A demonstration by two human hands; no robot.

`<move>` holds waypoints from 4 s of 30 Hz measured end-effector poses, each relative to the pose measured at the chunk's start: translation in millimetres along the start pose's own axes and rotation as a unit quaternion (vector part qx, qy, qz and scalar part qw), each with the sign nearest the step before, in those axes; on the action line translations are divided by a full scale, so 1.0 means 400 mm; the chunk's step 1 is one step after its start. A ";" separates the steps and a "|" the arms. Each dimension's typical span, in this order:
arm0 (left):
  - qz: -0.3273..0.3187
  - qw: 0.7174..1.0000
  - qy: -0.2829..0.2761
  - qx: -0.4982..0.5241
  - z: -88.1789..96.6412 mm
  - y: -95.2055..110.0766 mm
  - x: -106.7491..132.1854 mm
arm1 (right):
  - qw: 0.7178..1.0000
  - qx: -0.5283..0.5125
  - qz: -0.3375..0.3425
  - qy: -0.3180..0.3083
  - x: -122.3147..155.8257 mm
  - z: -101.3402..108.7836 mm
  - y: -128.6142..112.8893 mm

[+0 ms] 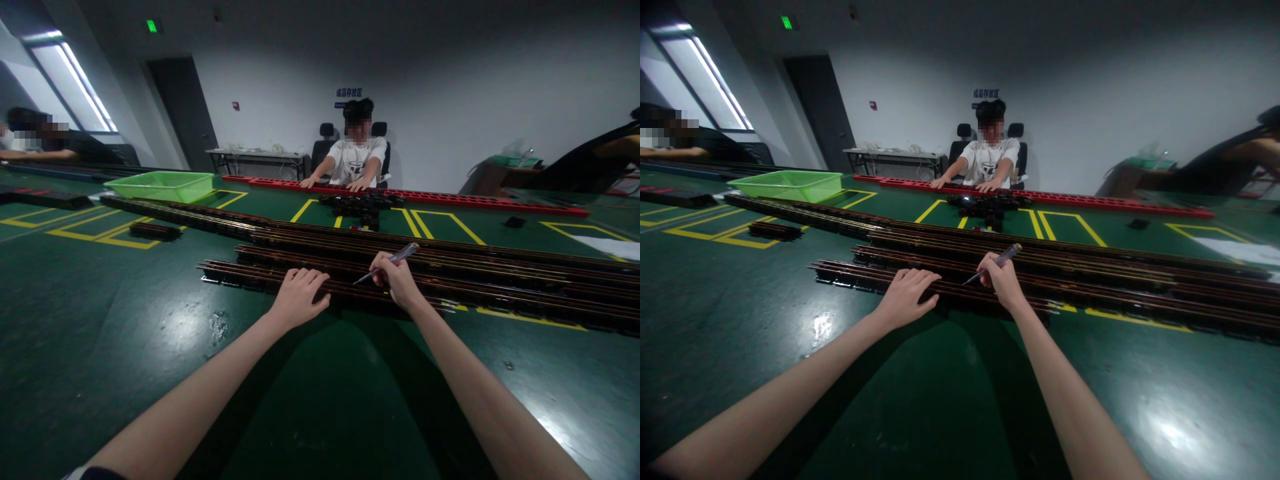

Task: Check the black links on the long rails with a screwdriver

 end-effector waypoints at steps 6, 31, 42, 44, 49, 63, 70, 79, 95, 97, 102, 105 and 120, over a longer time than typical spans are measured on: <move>-0.007 1.000 0.014 -0.005 0.003 0.002 0.000 | 1.000 0.000 0.002 0.002 0.001 -0.002 -0.004; 0.032 0.999 0.021 -0.031 0.008 -0.005 0.000 | 1.000 0.006 0.002 -0.017 0.005 -0.021 -0.010; 0.042 0.998 0.045 -0.026 0.011 -0.016 0.005 | 0.999 0.013 -0.027 -0.045 0.009 -0.032 -0.011; 0.041 0.998 0.046 -0.029 0.010 -0.017 0.005 | 0.998 0.014 -0.029 -0.046 0.009 -0.032 -0.011; 0.038 0.998 0.043 -0.034 0.009 -0.018 0.006 | 0.998 0.018 -0.029 -0.045 0.010 -0.034 -0.013; 0.025 0.999 0.035 -0.035 0.010 -0.011 0.007 | 0.999 -0.020 -0.033 -0.007 0.005 -0.012 -0.010; 0.025 0.999 0.036 -0.032 0.010 -0.013 0.005 | 0.999 -0.020 -0.026 -0.010 0.006 -0.012 -0.009; 0.024 0.998 0.038 -0.034 0.009 -0.012 0.008 | 0.999 -0.021 -0.036 -0.011 0.007 -0.012 -0.006; 0.021 0.998 0.039 -0.036 0.008 -0.012 0.007 | 0.999 -0.033 -0.040 -0.014 0.006 -0.021 -0.002; 0.023 0.999 0.031 -0.025 0.005 -0.014 0.006 | 0.999 -0.035 -0.037 -0.016 0.006 -0.023 -0.001; 0.019 1.000 0.011 0.007 0.002 -0.015 0.003 | 0.999 -0.039 -0.029 -0.023 0.003 -0.022 0.005; 0.021 1.000 0.000 0.016 -0.001 -0.015 0.002 | 0.999 -0.039 -0.026 -0.026 0.001 -0.021 0.009; 0.017 1.000 0.006 0.025 0.005 -0.008 0.000 | 0.999 -0.029 -0.028 -0.020 0.004 -0.022 0.004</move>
Point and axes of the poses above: each hand's wrist, its own x-axis away from the middle knuckle, its own z-axis out of the back of the hand, y = z × x, the point moved 9 cm from there along -x, towards the middle knuckle, and after that the axes turned 2 degrees about x, right-handed, at the moved point
